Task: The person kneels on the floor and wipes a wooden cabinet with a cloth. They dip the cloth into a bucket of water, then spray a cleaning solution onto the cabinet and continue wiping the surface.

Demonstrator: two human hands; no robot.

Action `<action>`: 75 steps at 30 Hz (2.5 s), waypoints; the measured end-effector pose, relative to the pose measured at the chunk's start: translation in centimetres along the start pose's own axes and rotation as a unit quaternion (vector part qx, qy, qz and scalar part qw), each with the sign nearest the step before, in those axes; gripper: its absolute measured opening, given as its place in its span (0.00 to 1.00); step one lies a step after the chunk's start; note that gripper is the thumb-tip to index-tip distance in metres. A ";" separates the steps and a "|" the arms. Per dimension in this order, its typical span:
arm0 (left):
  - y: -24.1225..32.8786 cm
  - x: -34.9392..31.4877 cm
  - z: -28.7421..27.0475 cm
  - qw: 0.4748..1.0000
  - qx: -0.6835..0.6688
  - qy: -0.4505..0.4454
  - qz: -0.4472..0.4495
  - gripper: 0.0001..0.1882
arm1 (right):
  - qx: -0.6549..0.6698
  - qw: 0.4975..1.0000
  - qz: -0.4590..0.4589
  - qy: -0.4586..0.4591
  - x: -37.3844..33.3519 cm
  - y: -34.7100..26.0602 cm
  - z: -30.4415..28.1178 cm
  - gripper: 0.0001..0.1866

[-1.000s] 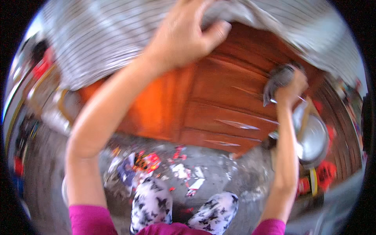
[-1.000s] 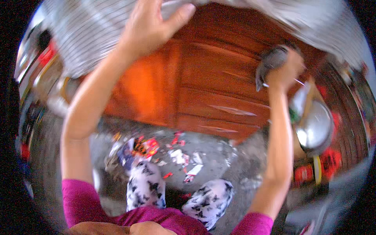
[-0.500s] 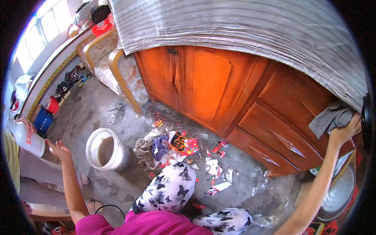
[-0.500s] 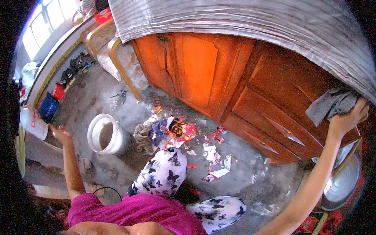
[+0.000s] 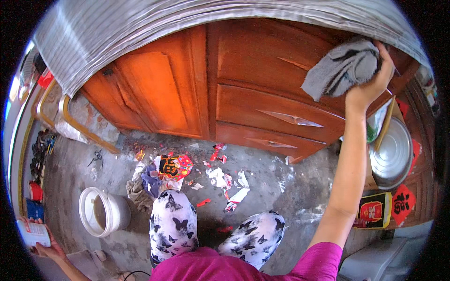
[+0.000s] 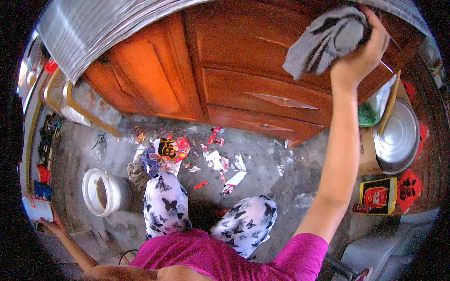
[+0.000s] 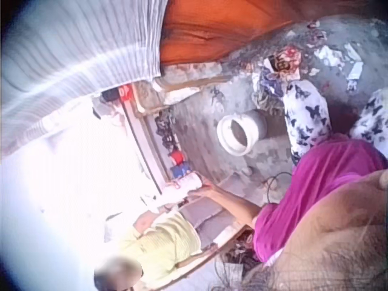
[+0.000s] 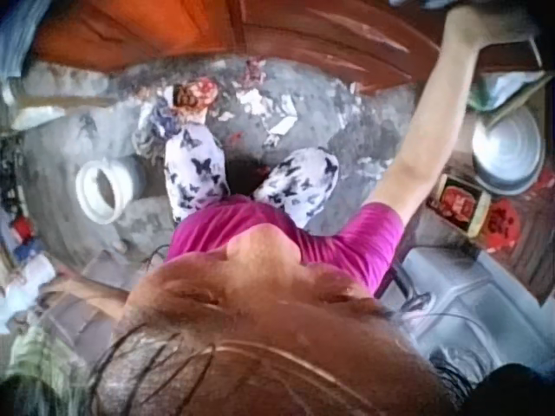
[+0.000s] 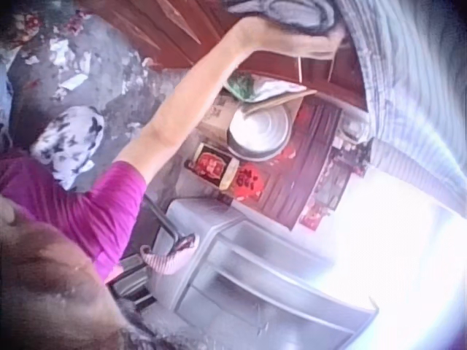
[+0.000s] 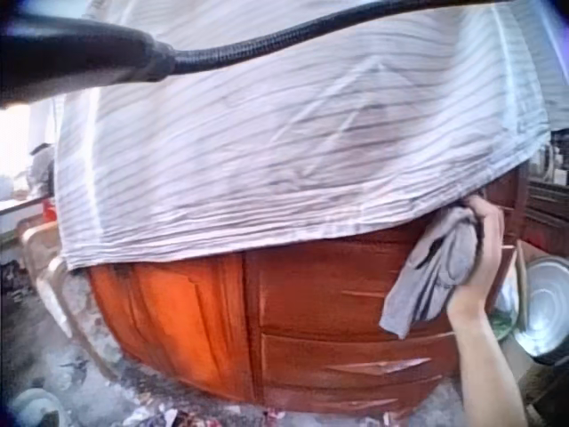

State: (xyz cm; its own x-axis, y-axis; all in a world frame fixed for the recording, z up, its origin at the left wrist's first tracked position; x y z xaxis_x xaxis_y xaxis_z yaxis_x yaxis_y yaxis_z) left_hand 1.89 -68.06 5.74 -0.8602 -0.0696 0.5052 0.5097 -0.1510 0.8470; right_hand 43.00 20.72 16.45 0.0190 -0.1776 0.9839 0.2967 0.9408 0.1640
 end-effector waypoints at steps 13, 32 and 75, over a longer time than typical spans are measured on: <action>-9.3 -11.8 44.8 0.789 -0.308 -0.471 -0.248 0.67 | 0.404 0.814 0.371 -0.190 -12.4 -24.7 10.0 0.31; -15.5 -22.8 58.1 0.656 -0.061 -0.714 -0.239 0.52 | 0.404 0.615 0.662 -0.142 -15.7 -20.7 2.3 0.42; -19.9 -23.0 57.7 0.741 -0.106 -0.507 -0.427 0.26 | 0.393 0.534 0.740 -0.110 -17.3 -21.1 10.9 0.18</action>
State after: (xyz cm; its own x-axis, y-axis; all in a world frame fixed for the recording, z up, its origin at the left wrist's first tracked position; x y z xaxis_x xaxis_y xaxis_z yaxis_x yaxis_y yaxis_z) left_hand 12.54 -6.60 -13.22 -0.3572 0.9013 -0.2451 -0.3190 0.1289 0.9389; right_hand 25.99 7.11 -3.26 -0.4603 0.8865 0.0464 -0.3818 -0.1505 -0.9119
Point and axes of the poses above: each hand's wrist, its own x-axis towards the middle knuckle, its own z-axis out of the palm, y = z × x, the point moved 2 cm from there along x, towards the middle knuckle, and after that the axes turned 11 degrees about x, right-handed, at the moved point
